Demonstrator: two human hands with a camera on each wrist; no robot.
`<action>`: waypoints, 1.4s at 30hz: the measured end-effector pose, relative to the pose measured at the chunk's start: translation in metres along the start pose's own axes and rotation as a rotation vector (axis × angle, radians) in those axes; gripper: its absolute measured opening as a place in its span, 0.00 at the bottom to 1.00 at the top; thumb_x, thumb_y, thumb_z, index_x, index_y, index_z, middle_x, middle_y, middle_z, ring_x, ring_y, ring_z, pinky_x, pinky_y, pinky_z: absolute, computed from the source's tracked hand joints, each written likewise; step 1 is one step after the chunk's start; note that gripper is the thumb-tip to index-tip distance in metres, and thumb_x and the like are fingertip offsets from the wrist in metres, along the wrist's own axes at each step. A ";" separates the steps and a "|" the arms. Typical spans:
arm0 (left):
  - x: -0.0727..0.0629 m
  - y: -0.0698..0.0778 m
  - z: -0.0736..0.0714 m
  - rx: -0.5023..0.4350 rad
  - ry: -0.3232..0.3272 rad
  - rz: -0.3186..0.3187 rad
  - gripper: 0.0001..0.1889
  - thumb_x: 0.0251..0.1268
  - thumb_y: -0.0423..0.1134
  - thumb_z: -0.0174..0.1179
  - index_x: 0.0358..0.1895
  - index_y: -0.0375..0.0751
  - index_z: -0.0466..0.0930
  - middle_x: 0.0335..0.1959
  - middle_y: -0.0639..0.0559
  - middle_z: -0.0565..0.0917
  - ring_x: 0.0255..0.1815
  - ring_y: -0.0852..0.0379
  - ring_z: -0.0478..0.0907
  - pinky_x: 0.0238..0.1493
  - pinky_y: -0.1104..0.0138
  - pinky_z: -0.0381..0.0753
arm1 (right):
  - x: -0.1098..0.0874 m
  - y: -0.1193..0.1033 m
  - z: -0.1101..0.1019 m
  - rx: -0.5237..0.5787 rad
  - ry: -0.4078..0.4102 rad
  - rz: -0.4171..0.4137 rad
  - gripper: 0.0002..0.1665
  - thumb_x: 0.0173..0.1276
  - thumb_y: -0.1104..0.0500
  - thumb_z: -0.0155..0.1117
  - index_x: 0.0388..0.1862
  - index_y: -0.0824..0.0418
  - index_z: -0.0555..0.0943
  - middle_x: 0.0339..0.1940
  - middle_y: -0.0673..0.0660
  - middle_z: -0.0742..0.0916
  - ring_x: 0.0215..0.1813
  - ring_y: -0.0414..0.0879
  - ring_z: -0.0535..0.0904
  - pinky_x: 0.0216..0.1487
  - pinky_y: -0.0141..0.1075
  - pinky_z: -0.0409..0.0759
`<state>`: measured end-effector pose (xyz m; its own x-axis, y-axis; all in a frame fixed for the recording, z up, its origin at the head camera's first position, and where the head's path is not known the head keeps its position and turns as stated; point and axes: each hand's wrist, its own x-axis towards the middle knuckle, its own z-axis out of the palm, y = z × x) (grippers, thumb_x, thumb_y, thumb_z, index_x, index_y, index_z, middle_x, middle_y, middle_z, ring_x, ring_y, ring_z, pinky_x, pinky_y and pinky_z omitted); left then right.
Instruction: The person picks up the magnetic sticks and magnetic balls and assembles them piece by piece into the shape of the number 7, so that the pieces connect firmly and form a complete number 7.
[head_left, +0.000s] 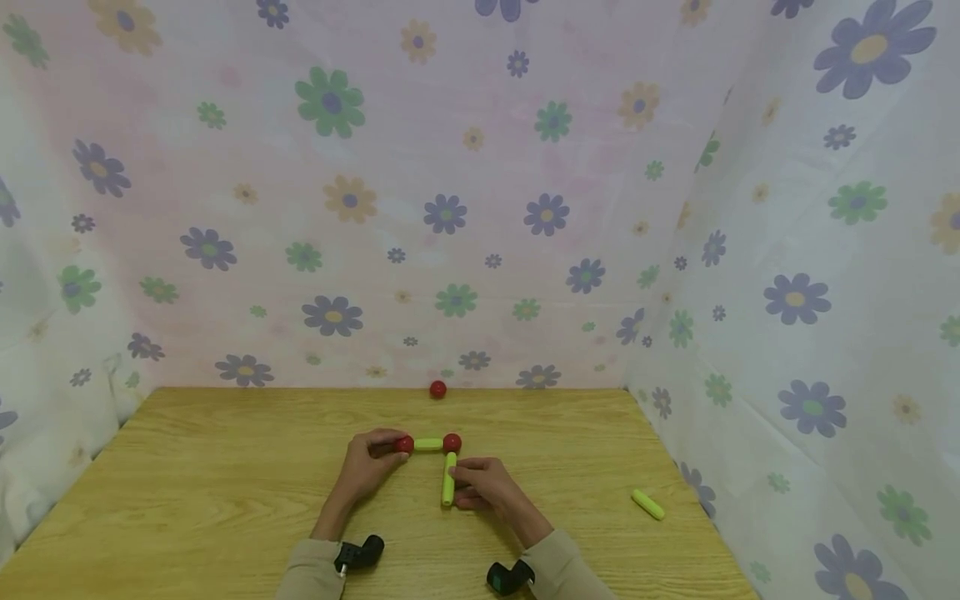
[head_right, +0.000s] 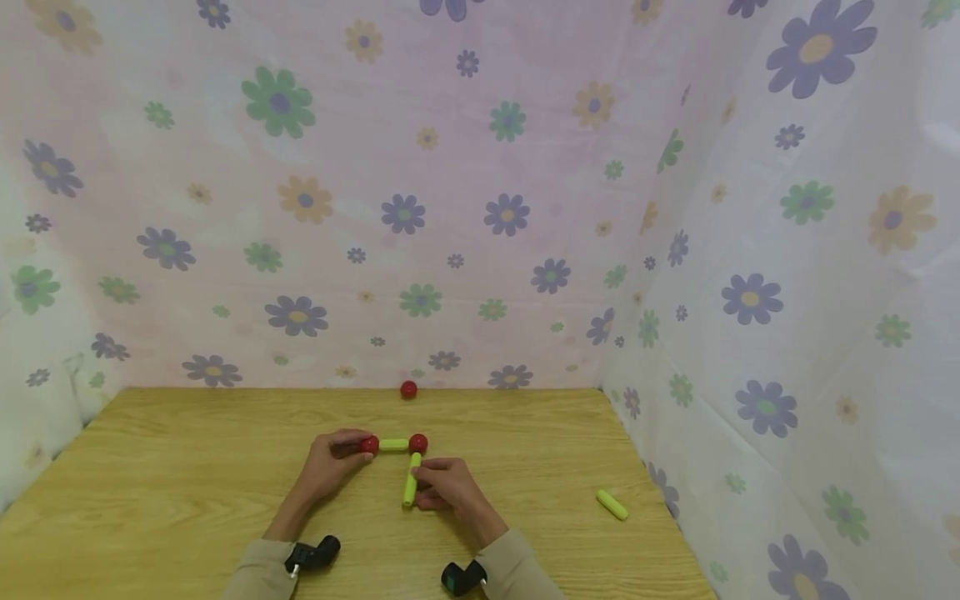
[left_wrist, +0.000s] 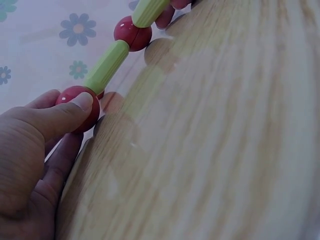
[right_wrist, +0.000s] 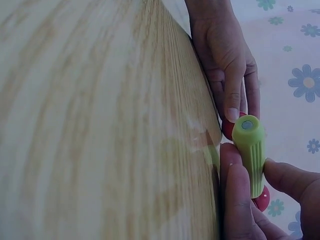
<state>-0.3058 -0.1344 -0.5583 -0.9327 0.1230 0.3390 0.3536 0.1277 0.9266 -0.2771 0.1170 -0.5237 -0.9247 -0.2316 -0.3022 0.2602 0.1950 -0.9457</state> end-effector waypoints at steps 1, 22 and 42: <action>0.000 0.000 0.000 -0.002 -0.001 0.005 0.15 0.60 0.26 0.71 0.51 0.32 0.87 0.51 0.35 0.86 0.52 0.37 0.85 0.52 0.63 0.86 | 0.000 0.000 0.000 0.000 0.000 0.001 0.31 0.74 0.53 0.67 0.67 0.74 0.75 0.43 0.59 0.88 0.30 0.41 0.86 0.35 0.33 0.88; -0.002 0.001 0.000 0.015 0.000 0.048 0.16 0.60 0.27 0.71 0.52 0.30 0.86 0.51 0.34 0.86 0.52 0.37 0.85 0.53 0.58 0.87 | -0.003 -0.002 0.000 0.022 -0.014 -0.001 0.32 0.75 0.53 0.66 0.68 0.74 0.74 0.42 0.61 0.87 0.29 0.41 0.86 0.33 0.32 0.88; -0.002 0.001 0.001 -0.001 0.002 0.035 0.16 0.59 0.26 0.71 0.51 0.30 0.87 0.50 0.34 0.86 0.51 0.36 0.85 0.53 0.57 0.86 | -0.001 0.000 -0.002 0.027 -0.016 -0.016 0.32 0.76 0.52 0.64 0.67 0.75 0.74 0.44 0.62 0.88 0.34 0.43 0.88 0.38 0.35 0.89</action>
<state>-0.3040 -0.1339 -0.5583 -0.9199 0.1255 0.3716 0.3861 0.1221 0.9143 -0.2766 0.1196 -0.5227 -0.9245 -0.2494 -0.2884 0.2528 0.1653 -0.9533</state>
